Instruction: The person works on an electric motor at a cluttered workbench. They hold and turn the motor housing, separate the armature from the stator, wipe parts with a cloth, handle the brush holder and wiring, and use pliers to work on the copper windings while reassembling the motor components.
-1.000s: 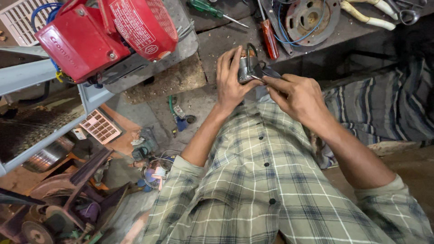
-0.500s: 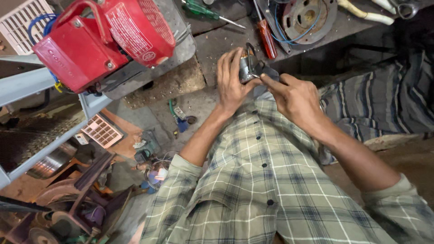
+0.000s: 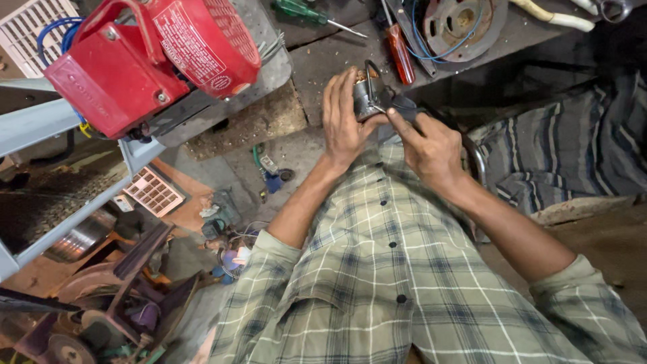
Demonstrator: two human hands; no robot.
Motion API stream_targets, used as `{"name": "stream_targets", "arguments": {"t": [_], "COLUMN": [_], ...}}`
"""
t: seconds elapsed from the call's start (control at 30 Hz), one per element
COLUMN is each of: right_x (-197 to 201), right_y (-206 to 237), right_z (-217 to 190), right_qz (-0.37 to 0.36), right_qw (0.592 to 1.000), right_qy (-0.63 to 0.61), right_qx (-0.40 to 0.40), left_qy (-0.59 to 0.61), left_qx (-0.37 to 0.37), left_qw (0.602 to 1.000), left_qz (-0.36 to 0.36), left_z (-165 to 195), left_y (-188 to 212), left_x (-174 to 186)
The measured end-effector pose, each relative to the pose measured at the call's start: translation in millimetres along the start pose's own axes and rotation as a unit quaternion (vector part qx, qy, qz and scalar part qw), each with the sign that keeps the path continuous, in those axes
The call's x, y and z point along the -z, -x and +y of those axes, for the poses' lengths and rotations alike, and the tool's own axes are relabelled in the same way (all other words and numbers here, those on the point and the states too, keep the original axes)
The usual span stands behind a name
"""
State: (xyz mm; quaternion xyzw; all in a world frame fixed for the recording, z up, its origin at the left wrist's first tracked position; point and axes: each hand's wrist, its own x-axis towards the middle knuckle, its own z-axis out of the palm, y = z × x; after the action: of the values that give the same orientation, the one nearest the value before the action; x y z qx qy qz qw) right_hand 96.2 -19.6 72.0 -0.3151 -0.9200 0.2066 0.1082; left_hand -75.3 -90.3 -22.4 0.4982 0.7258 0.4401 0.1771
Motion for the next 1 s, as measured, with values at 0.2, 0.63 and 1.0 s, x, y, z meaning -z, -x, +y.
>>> {"name": "stream_targets", "arguments": {"t": [0.2, 0.63, 1.0], "right_x": [-16, -18, 28], "right_y": [6, 2, -27], "right_z": [7, 3, 4], "right_qz": [0.035, 0.046, -0.083], "right_qw": [0.999, 0.999, 0.996], "right_qy": [-0.009, -0.015, 0.024], "right_qx": [0.009, 0.0, 0.008], "left_qy": [-0.021, -0.004, -0.006], "left_qx": [-0.014, -0.018, -0.027], "left_qw": [1.0, 1.0, 1.0], "left_qz": [0.0, -0.001, 0.006], "left_z": [-2, -4, -1], "left_y": [1, -2, -3], "left_x": [-3, 4, -3]}}
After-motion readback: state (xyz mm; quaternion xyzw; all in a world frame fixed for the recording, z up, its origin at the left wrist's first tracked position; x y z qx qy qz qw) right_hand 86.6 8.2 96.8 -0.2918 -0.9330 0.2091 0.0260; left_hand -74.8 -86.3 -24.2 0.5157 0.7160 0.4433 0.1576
